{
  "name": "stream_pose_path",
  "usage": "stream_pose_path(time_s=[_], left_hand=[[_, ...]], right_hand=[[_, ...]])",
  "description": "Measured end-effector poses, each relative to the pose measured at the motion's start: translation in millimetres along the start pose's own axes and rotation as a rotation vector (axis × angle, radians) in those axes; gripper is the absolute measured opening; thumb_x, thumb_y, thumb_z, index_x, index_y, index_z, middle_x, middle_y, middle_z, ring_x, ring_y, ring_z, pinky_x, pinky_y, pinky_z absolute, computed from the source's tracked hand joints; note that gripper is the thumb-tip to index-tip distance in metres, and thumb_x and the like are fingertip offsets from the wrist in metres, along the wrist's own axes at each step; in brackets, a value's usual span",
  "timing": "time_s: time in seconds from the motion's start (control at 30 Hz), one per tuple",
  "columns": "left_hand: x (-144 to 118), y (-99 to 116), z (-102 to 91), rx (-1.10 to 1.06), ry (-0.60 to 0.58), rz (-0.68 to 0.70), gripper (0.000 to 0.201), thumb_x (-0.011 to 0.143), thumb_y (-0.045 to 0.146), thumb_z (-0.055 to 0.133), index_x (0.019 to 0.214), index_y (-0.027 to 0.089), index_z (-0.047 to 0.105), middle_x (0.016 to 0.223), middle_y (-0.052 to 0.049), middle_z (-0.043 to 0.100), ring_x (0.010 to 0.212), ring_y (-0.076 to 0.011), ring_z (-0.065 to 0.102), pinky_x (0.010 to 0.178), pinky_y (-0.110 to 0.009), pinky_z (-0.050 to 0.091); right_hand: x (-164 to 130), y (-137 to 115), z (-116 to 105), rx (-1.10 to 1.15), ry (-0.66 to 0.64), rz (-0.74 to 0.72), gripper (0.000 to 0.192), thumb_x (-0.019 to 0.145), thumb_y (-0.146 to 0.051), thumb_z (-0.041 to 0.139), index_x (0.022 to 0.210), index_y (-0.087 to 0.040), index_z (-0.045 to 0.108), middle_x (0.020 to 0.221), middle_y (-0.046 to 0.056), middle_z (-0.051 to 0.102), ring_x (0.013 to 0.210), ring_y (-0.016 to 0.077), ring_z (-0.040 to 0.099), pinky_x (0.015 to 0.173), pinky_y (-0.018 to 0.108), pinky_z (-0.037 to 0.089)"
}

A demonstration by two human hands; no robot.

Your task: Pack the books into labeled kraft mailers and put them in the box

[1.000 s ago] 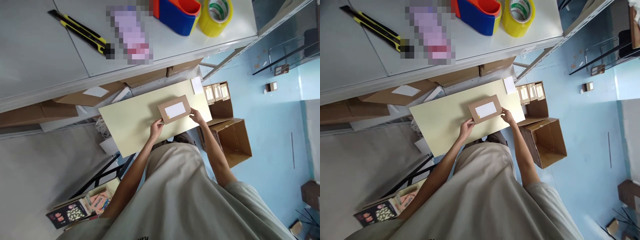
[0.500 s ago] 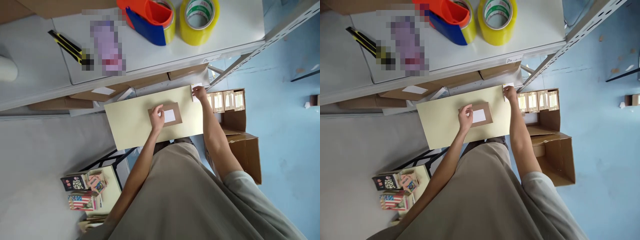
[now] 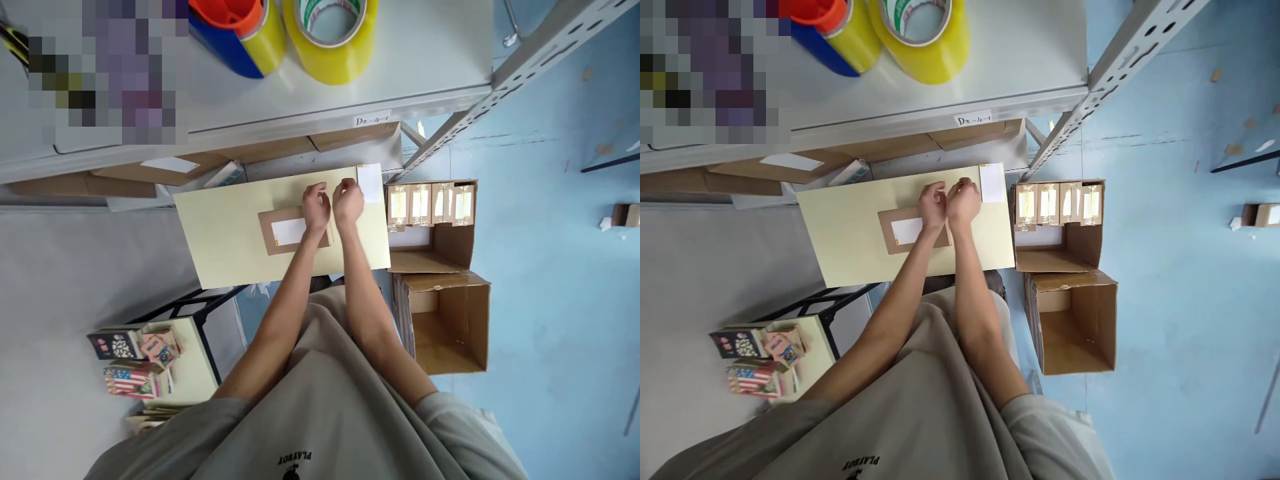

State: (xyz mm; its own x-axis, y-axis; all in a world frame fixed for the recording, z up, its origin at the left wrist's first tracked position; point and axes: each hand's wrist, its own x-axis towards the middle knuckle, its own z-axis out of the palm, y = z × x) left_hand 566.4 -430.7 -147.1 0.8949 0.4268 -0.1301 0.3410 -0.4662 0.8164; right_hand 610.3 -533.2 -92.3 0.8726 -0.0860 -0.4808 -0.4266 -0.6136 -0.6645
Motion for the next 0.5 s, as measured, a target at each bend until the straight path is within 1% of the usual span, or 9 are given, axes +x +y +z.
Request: stream_pose_path(time_s=[0.07, 0.1, 0.13, 0.2, 0.23, 0.27, 0.33, 0.43, 0.5], left_hand=[[0.5, 10.2, 0.2, 0.052, 0.068, -0.059, 0.03, 0.101, 0.01, 0.062, 0.119, 0.026, 0.08, 0.126, -0.009, 0.082, 0.112, -0.0279, 0.081, 0.116, -0.046, 0.062], [0.0, 15.0, -1.2, 0.068, 0.076, -0.071, 0.031, 0.101, 0.009, 0.062, 0.12, 0.026, 0.08, 0.127, -0.009, 0.082, 0.113, -0.0278, 0.081, 0.118, -0.046, 0.062], [-0.8, 19.0, -3.2, 0.077, 0.067, -0.067, 0.033, 0.1, 0.008, 0.062, 0.121, 0.025, 0.08, 0.128, -0.01, 0.082, 0.115, -0.0282, 0.08, 0.119, -0.047, 0.062], [-2.9, 24.8, -8.2, 0.095, 0.041, -0.04, 0.035, 0.1, 0.006, 0.062, 0.122, 0.025, 0.08, 0.13, -0.011, 0.082, 0.119, -0.0296, 0.079, 0.123, -0.048, 0.061], [-4.2, 26.7, -10.5, 0.106, 0.028, -0.027, 0.036, 0.1, 0.005, 0.062, 0.123, 0.025, 0.08, 0.131, -0.011, 0.082, 0.121, -0.0304, 0.078, 0.125, -0.049, 0.061], [-5.5, 28.2, -12.4, 0.116, 0.013, -0.017, 0.036, 0.1, 0.004, 0.062, 0.124, 0.025, 0.08, 0.131, -0.011, 0.082, 0.124, -0.0312, 0.077, 0.126, -0.05, 0.06], [-8.2, 30.6, -14.4, 0.127, -0.018, -0.01, 0.037, 0.1, 0.004, 0.062, 0.124, 0.025, 0.08, 0.132, -0.011, 0.082, 0.129, -0.0324, 0.076, 0.127, -0.051, 0.06], [-12.2, 35.0, -13.8, 0.135, -0.085, -0.001, 0.037, 0.102, 0.003, 0.061, 0.126, 0.025, 0.08, 0.134, -0.012, 0.082, 0.133, -0.0335, 0.074, 0.128, -0.053, 0.059], [-14.9, 38.5, -12.1, 0.145, -0.124, 0.002, 0.037, 0.103, 0.003, 0.062, 0.127, 0.024, 0.081, 0.137, -0.013, 0.082, 0.135, -0.0345, 0.074, 0.13, -0.054, 0.057]], right_hand=[[14.4, 19.5, -28.1, -0.151, -0.042, -0.067, 0.043, 0.118, -0.023, 0.045, 0.15, -0.017, 0.073, 0.153, 0.023, 0.078, 0.141, 0.0365, 0.077, 0.126, 0.053, 0.06], [23.7, 30.3, -41.3, -0.228, -0.067, -0.12, 0.044, 0.117, -0.019, 0.047, 0.153, -0.016, 0.072, 0.162, 0.023, 0.073, 0.15, 0.0355, 0.072, 0.131, 0.052, 0.056], [33.4, 41.3, -53.0, -0.304, -0.096, -0.174, 0.047, 0.115, -0.015, 0.049, 0.157, -0.015, 0.069, 0.173, 0.023, 0.065, 0.161, 0.0339, 0.065, 0.137, 0.05, 0.051], [51.9, 62.0, -69.8, -0.44, -0.18, -0.288, 0.057, 0.11, -0.012, 0.055, 0.166, -0.012, 0.063, 0.19, 0.023, 0.047, 0.18, 0.0317, 0.043, 0.148, 0.049, 0.039], [59.8, 71.2, -74.7, -0.493, -0.229, -0.324, 0.061, 0.108, -0.011, 0.059, 0.169, -0.01, 0.06, 0.194, 0.023, 0.041, 0.184, 0.0319, 0.036, 0.15, 0.05, 0.034], [66.4, 79.5, -77.6, -0.533, -0.273, -0.351, 0.065, 0.106, -0.011, 0.062, 0.171, -0.008, 0.058, 0.196, 0.023, 0.038, 0.186, 0.0326, 0.031, 0.152, 0.051, 0.032], [75.6, 93.3, -78.9, -0.571, -0.326, -0.382, 0.067, 0.105, -0.012, 0.067, 0.172, -0.008, 0.058, 0.196, 0.022, 0.038, 0.186, 0.0344, 0.032, 0.152, 0.054, 0.032], [80.6, 106.9, -77.2, -0.57, -0.33, -0.433, 0.059, 0.108, -0.013, 0.069, 0.167, -0.014, 0.066, 0.194, 0.019, 0.043, 0.183, 0.0349, 0.037, 0.15, 0.059, 0.035], [80.6, 111.4, -77.6, -0.576, -0.339, -0.468, 0.054, 0.108, -0.014, 0.07, 0.162, -0.017, 0.072, 0.194, 0.018, 0.044, 0.183, 0.0357, 0.037, 0.149, 0.062, 0.035]])
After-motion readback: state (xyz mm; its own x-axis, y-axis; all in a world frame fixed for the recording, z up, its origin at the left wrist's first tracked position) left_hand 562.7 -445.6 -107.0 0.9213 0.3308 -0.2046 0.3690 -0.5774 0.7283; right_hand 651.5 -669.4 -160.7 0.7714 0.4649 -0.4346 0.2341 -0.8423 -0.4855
